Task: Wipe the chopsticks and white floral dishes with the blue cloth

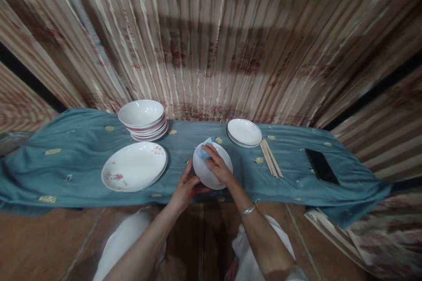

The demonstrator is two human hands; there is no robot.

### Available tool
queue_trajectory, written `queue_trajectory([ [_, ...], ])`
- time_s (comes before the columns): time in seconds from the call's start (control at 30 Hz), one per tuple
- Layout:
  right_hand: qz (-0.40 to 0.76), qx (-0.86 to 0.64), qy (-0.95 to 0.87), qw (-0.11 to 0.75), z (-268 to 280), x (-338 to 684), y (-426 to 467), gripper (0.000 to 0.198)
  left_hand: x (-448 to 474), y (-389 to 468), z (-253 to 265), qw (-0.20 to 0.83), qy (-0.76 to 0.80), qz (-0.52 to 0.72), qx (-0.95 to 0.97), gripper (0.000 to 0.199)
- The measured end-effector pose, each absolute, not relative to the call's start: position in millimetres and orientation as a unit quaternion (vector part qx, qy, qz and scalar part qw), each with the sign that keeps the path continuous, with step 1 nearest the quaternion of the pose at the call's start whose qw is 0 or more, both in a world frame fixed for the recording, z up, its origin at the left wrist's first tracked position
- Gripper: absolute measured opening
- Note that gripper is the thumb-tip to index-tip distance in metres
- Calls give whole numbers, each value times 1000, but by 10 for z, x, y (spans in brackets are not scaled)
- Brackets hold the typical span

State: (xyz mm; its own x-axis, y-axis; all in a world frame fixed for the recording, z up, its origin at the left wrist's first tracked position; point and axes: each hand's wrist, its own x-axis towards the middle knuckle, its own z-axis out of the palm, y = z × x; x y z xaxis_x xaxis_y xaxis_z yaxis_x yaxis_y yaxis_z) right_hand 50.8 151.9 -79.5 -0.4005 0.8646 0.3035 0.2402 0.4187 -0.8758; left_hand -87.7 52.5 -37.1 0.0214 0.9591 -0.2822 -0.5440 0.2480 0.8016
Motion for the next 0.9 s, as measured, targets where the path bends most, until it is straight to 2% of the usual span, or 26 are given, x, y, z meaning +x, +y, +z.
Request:
queue_trajectory([
  [0.2,442,-325,-743,384,-655,416,1310,51,-880,515,-368,672,424,556,244,98],
  [0.63,547,-278,-725,314,-544,744,1011,29,-899,539,-390,671,420,554,259,97],
  [0.77,528,-287,-741,300,-567,901,980,29,-905,552,-394,668,425,548,268,100],
  [0.9,461,-326,-770,297,-628,1055,981,28,-924,561,-436,672,417,545,278,101],
])
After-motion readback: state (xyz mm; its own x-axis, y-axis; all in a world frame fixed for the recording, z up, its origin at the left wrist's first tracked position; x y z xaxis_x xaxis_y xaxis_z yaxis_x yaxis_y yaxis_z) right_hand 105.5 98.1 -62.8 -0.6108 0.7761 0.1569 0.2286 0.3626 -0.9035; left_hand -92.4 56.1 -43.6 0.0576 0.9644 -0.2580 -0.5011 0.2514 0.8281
